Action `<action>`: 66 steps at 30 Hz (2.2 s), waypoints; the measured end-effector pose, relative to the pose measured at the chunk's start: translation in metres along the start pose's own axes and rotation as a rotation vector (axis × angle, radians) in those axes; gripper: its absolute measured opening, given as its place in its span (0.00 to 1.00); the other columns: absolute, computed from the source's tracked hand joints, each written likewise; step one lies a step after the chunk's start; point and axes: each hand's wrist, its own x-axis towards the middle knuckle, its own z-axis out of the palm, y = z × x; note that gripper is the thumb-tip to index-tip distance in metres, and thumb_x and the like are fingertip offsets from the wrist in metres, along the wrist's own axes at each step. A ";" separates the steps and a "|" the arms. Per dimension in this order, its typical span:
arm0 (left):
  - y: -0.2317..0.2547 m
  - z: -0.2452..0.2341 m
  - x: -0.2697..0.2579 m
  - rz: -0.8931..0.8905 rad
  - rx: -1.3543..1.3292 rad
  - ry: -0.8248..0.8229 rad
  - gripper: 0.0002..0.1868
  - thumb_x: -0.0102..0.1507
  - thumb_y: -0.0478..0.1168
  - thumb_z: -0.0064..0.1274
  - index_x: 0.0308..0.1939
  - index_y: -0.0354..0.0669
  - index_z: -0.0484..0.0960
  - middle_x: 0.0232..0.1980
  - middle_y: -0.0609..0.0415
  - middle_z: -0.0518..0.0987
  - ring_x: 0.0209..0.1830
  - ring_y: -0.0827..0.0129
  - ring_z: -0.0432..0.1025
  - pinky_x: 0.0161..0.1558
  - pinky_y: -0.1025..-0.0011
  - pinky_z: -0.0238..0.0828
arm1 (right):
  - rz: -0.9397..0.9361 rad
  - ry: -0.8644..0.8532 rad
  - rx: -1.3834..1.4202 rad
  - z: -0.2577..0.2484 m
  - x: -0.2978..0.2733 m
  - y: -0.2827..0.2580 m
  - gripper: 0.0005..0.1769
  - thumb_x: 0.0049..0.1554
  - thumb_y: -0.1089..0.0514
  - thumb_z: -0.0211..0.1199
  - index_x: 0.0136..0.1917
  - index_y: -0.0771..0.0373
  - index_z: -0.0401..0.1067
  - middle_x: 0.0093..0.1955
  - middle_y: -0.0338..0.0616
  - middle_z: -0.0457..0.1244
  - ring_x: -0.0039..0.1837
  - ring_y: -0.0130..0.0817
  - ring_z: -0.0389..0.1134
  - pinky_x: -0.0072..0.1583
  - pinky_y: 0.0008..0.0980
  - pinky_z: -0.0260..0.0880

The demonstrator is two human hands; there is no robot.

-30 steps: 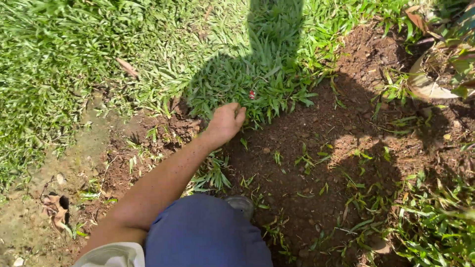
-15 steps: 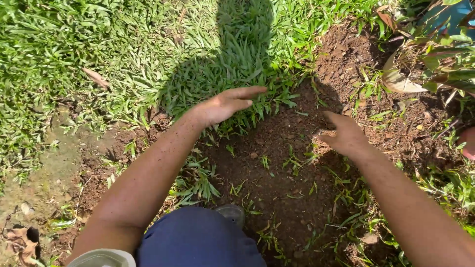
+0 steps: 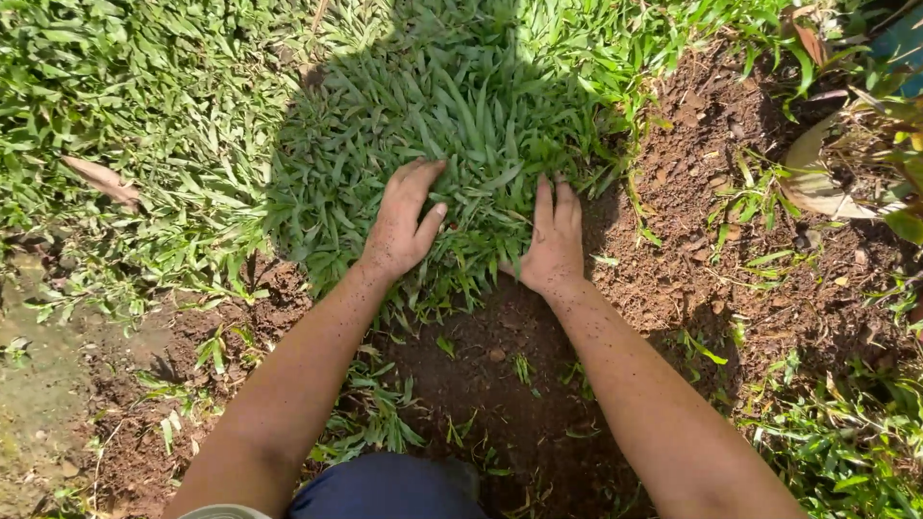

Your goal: The person repeatedly pulls grass and weeds by hand from a patch of soil in a garden area. They gather the uprooted vegetation into clumps and move it aside, continuing to clear the same area throughout the clip.

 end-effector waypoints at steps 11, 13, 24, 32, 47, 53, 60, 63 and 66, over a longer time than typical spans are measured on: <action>-0.011 -0.003 0.009 0.004 -0.210 0.109 0.27 0.72 0.49 0.37 0.71 0.39 0.70 0.65 0.42 0.75 0.72 0.45 0.63 0.74 0.45 0.54 | -0.126 0.087 -0.083 0.054 0.035 -0.002 0.48 0.53 0.47 0.73 0.77 0.66 0.54 0.71 0.57 0.50 0.73 0.54 0.48 0.73 0.56 0.55; -0.014 -0.005 0.011 0.001 -0.194 0.114 0.27 0.72 0.50 0.37 0.70 0.39 0.71 0.65 0.43 0.75 0.71 0.46 0.63 0.74 0.45 0.54 | -0.159 0.102 0.018 0.044 0.045 -0.017 0.36 0.61 0.52 0.66 0.75 0.66 0.56 0.68 0.54 0.52 0.71 0.51 0.50 0.72 0.53 0.57; -0.006 0.004 0.013 0.066 -0.056 0.097 0.25 0.73 0.50 0.37 0.68 0.38 0.72 0.64 0.42 0.74 0.70 0.46 0.64 0.74 0.47 0.54 | -0.033 0.406 0.031 0.091 0.040 0.023 0.12 0.56 0.46 0.67 0.35 0.47 0.70 0.28 0.30 0.54 0.37 0.36 0.58 0.46 0.41 0.62; -0.005 0.009 0.007 0.083 -0.001 0.127 0.24 0.74 0.50 0.38 0.68 0.41 0.73 0.63 0.43 0.75 0.69 0.47 0.65 0.73 0.48 0.55 | 0.215 0.443 0.417 0.039 0.020 -0.027 0.23 0.64 0.57 0.63 0.27 0.62 0.67 0.26 0.51 0.58 0.39 0.56 0.64 0.48 0.49 0.65; 0.005 0.013 0.000 0.070 0.137 0.080 0.23 0.74 0.51 0.37 0.67 0.44 0.74 0.64 0.45 0.74 0.70 0.49 0.63 0.74 0.50 0.53 | 0.661 0.203 0.671 0.030 0.011 -0.046 0.30 0.67 0.40 0.57 0.34 0.64 0.73 0.37 0.50 0.63 0.47 0.45 0.68 0.55 0.48 0.67; -0.011 0.010 0.001 0.111 0.168 0.070 0.23 0.74 0.53 0.36 0.68 0.48 0.73 0.65 0.49 0.73 0.70 0.51 0.63 0.73 0.51 0.55 | 0.821 0.247 0.675 0.014 0.006 -0.063 0.25 0.63 0.41 0.61 0.38 0.65 0.77 0.36 0.53 0.67 0.47 0.43 0.71 0.51 0.48 0.69; -0.017 0.012 -0.001 0.096 0.220 0.078 0.23 0.73 0.54 0.40 0.68 0.52 0.74 0.66 0.53 0.74 0.70 0.55 0.63 0.72 0.52 0.57 | 0.883 0.295 0.772 -0.031 -0.020 -0.101 0.21 0.67 0.46 0.62 0.43 0.65 0.73 0.37 0.50 0.62 0.42 0.41 0.67 0.50 0.42 0.73; -0.016 0.012 -0.002 0.112 0.243 0.102 0.22 0.73 0.54 0.40 0.67 0.51 0.75 0.66 0.54 0.74 0.70 0.55 0.63 0.72 0.53 0.57 | 0.942 0.621 0.886 -0.083 -0.006 -0.112 0.28 0.62 0.46 0.68 0.59 0.73 0.66 0.54 0.56 0.61 0.59 0.43 0.63 0.60 0.51 0.63; -0.014 0.016 0.000 0.137 0.285 0.129 0.21 0.73 0.54 0.42 0.65 0.53 0.76 0.65 0.56 0.74 0.70 0.56 0.63 0.71 0.54 0.58 | 0.884 0.716 0.936 -0.149 -0.014 -0.093 0.27 0.61 0.45 0.71 0.60 0.69 0.67 0.55 0.54 0.63 0.61 0.45 0.67 0.63 0.50 0.67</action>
